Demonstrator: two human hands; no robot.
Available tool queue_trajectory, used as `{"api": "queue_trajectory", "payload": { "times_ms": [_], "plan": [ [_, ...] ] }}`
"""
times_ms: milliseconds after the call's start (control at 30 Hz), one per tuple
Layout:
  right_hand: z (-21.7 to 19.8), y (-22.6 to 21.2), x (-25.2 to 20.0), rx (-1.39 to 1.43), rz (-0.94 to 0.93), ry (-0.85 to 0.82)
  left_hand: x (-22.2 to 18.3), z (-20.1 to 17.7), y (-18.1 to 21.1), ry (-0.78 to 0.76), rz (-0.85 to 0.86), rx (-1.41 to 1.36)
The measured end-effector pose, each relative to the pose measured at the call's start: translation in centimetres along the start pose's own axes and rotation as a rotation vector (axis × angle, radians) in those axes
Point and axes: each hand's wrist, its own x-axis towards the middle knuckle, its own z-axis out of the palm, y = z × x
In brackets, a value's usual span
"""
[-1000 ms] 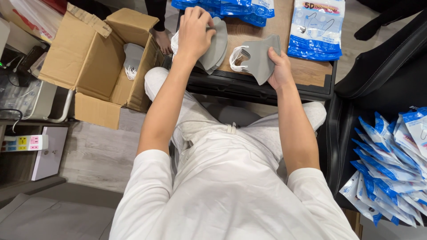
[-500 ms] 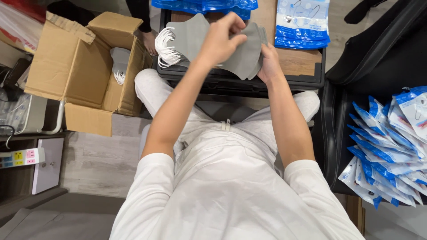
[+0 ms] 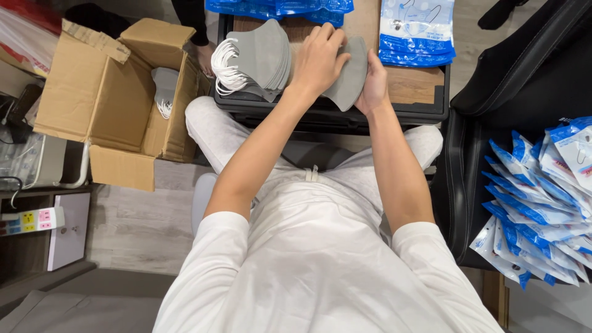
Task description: Manually inserting face masks into individual plastic packaging bags and organizing them.
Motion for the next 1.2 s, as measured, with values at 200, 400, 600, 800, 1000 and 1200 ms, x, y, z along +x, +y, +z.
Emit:
{"api": "queue_trajectory", "payload": {
  "times_ms": [200,400,600,800,1000,1200],
  "plan": [
    [0.5,-0.1,-0.2,-0.011,-0.05,-0.032,0.8,-0.1,-0.1,-0.13,-0.025,0.058],
    [-3.0,2.0,1.8,-0.175,-0.11,0.062,4.7,1.9,2.3,-0.074,0.043,0.155],
    [-3.5,1.5,0.9,-0.124,-0.117,0.112,8.8,12.9,7.3,-0.148,0.21,0.258],
    [-2.6,-1.6,0.5,-0.135,-0.134,0.119,7.9,22.0,7.0,-0.468,0.127,0.616],
    [-0.2,-2.2,-1.7,-0.127,-0.118,0.115,7.9,20.4,7.1,-0.452,0.284,0.579],
    [-6.4,-7.4,-3.3,-0.127,-0.122,0.094,8.7,13.7,6.9,-0.136,0.405,0.435]
  ]
}}
